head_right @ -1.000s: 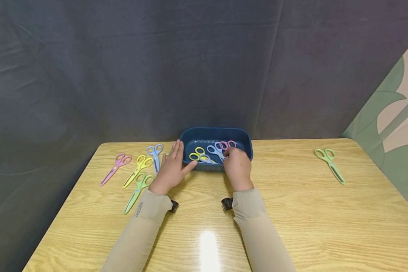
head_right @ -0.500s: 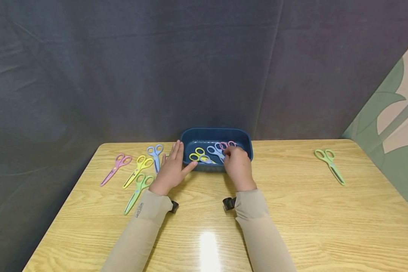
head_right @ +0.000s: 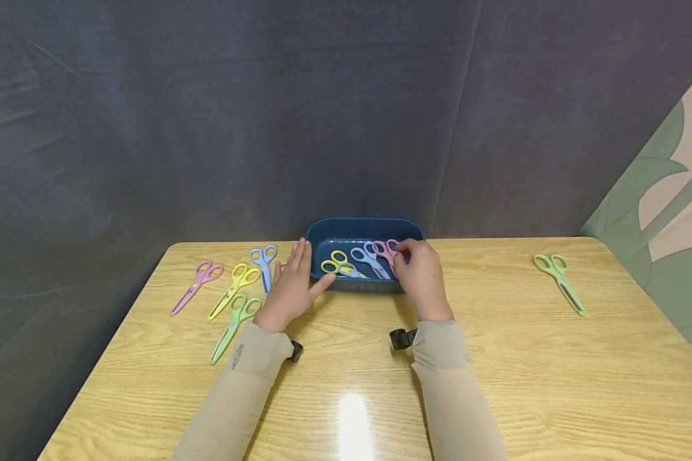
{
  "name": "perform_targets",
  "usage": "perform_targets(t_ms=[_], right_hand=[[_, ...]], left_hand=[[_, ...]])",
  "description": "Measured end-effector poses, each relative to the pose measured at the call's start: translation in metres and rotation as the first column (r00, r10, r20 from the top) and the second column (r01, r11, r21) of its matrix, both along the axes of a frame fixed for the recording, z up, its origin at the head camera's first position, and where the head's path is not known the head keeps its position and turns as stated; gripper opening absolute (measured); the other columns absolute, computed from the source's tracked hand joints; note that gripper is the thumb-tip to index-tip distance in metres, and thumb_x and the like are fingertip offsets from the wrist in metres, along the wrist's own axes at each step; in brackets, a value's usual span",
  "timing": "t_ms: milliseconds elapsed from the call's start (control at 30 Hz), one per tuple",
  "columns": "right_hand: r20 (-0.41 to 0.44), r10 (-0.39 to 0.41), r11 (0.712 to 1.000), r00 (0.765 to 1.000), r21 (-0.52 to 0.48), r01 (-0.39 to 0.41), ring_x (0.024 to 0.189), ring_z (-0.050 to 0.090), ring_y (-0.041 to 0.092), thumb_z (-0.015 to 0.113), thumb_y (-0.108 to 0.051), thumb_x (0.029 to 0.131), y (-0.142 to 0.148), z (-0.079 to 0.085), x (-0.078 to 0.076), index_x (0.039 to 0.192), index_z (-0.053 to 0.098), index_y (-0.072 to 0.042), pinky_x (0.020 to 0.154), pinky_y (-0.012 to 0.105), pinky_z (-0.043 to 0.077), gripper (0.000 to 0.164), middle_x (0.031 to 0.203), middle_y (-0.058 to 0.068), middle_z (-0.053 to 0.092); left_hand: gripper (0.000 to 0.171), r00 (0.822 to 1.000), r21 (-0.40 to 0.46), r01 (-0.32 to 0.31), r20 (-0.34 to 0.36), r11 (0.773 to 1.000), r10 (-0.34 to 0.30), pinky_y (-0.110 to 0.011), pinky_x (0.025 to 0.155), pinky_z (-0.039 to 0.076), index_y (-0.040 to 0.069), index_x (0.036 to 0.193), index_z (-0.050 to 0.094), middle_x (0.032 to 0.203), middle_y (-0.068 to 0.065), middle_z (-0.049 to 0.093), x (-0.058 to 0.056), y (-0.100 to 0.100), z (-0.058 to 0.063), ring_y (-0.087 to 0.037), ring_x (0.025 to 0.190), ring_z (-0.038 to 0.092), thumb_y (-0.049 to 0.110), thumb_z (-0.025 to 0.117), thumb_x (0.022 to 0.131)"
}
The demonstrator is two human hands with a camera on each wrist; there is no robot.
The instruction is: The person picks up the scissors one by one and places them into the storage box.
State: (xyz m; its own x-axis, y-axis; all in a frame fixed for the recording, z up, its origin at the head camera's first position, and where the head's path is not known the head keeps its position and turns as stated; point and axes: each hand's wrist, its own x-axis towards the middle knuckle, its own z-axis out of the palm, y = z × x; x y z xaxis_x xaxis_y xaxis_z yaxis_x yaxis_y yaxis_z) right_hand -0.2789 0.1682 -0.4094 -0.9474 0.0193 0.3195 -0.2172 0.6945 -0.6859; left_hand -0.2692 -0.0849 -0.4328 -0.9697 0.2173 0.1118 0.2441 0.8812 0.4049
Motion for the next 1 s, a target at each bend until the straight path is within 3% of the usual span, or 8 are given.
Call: perform_targets(t_ms=[500,667,1000], right_hand=[[-0.098,-0.120,0.990,0.988,-0.088,0.111,0.102,0.064,0.044,0.057,-0.001,0.096,0.031,0.007,0.001,0.109,0.070,0.009,0.094,0.055,0.050,0.021,0.108,0.029,0.069],[-0.073,-0.158,0.985,0.985,-0.077,0.153,0.107,0.063,0.046,0.054,0.000,0.097,0.049,0.008,0.002,0.114,0.069,0.011,0.097,0.055,0.049,0.025,0.113,0.030,0.068],[0.060,-0.258,0.961,0.964,-0.082,0.263,0.122,0.056,0.048,0.051,-0.002,0.099,0.085,0.003,0.010,0.129,0.062,0.011,0.102,0.059,0.044,0.034,0.130,0.033,0.060]], left_hand=[[0.094,1.000,-0.015,-0.002,0.001,1.000,0.002,-0.064,0.119,0.011,0.001,0.161,0.011,0.169,-0.016,0.006,-0.002,-0.001,-0.001,-0.029,0.156,0.006,0.064,0.046,0.101],[0.094,1.000,-0.005,-0.006,-0.003,1.000,0.006,-0.064,0.119,0.011,0.001,0.162,0.011,0.169,-0.016,0.007,-0.003,0.000,-0.003,-0.027,0.156,0.005,0.063,0.046,0.101],[0.094,1.000,-0.011,-0.008,0.003,1.000,0.008,-0.064,0.120,0.011,0.002,0.162,0.011,0.169,-0.015,0.006,-0.003,0.000,-0.002,-0.026,0.156,0.003,0.064,0.046,0.100]])
